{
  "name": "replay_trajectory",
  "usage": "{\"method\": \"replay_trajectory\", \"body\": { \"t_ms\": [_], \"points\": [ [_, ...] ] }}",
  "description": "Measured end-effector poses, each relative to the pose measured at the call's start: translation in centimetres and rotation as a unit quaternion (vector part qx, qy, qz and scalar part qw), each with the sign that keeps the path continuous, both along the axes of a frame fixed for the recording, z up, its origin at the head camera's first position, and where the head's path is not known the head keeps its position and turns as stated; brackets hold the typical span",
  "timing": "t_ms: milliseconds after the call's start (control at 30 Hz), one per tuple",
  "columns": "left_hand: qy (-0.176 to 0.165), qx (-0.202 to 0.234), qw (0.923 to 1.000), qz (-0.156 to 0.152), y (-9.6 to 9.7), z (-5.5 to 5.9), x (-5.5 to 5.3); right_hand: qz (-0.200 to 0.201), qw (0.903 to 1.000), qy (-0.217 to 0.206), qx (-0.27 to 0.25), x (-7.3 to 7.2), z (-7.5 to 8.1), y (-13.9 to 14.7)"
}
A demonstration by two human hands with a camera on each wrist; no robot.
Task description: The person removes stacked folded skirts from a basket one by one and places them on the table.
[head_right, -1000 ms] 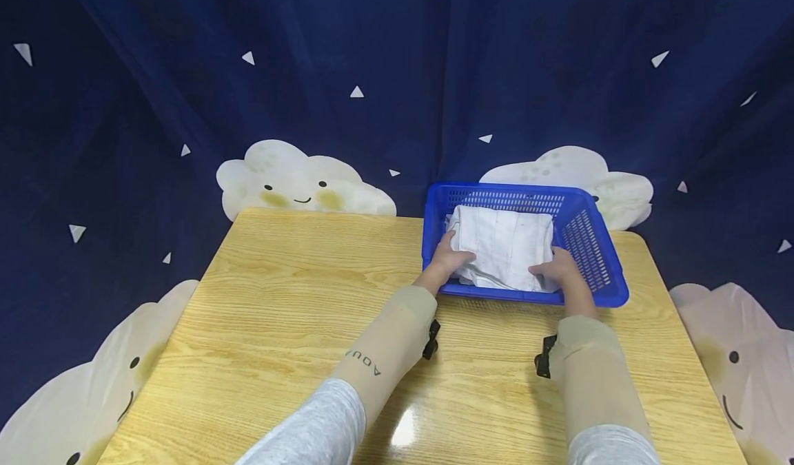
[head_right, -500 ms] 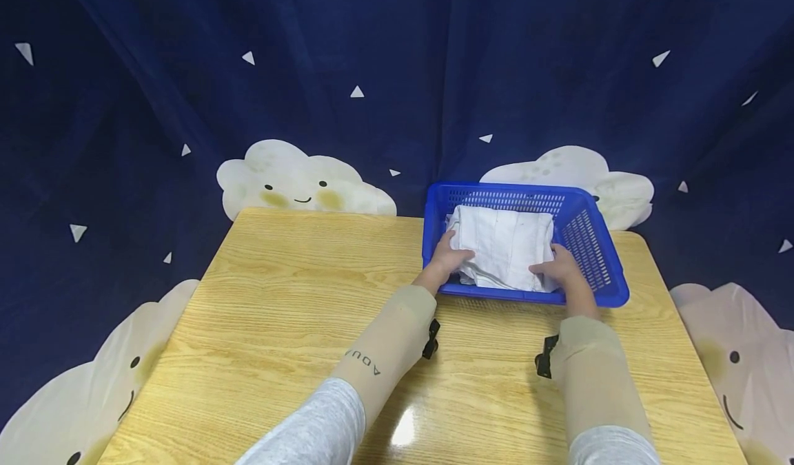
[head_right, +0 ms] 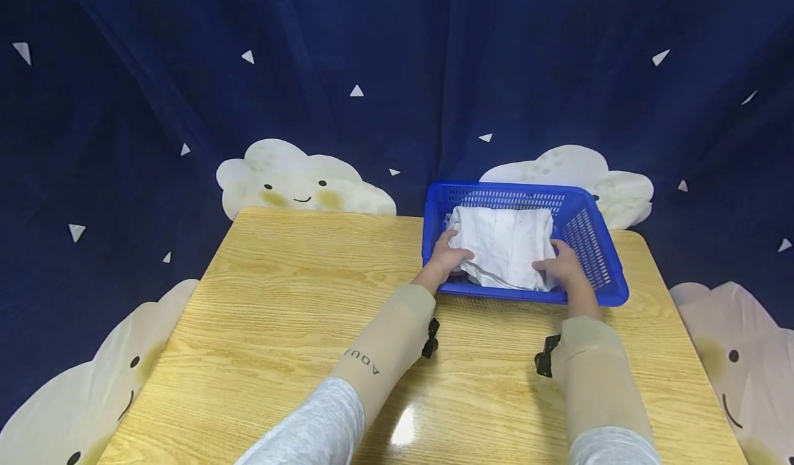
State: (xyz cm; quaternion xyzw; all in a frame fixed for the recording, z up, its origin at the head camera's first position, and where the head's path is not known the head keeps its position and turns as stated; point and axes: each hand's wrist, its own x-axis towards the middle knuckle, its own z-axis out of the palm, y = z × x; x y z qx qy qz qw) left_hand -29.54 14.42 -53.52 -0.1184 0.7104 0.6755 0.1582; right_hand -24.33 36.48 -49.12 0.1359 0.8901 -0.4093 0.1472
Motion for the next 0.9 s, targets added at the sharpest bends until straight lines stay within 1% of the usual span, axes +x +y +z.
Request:
{"method": "replay_trajectory", "body": {
  "t_ms": [33,67,100,167,200,267,467,600,700,900],
  "points": [
    [0.003,-0.001,1.0000,0.002,-0.4,1.4,0.8,-0.002,1.0000,0.005,0.003,0.1,0.1,-0.1],
    [0.008,-0.003,1.0000,0.004,-0.7,2.4,1.5,-0.003,0.9999,0.009,0.006,0.1,0.1,-0.1],
    [-0.002,-0.004,1.0000,0.006,-1.1,3.8,2.2,-0.005,0.9999,0.014,0.007,0.1,0.1,-0.1],
    [0.010,-0.010,0.9999,0.007,-1.4,4.8,3.0,-0.003,0.9996,0.026,0.013,0.2,0.2,-0.1],
    [0.015,-0.010,0.9998,0.007,-1.5,5.1,3.2,-0.003,0.9994,0.032,0.014,0.2,0.2,-0.1],
    [0.022,-0.009,0.9997,0.008,-1.5,5.2,3.3,-0.003,0.9990,0.044,0.012,0.3,0.2,-0.1],
    [0.055,0.012,0.9984,0.009,-1.4,4.8,3.1,-0.009,0.9968,0.079,-0.003,0.5,0.5,0.0],
    [0.072,0.022,0.9971,0.005,-1.5,4.8,3.0,-0.015,0.9956,0.092,-0.009,0.6,0.6,-0.1],
    [0.082,0.015,0.9965,0.003,-1.6,4.7,3.0,-0.019,0.9947,0.101,-0.006,0.7,0.8,-0.2],
    [0.102,0.005,0.9948,0.007,-1.7,4.8,3.0,-0.026,0.9938,0.108,-0.002,0.7,1.3,-0.2]
  ]
}}
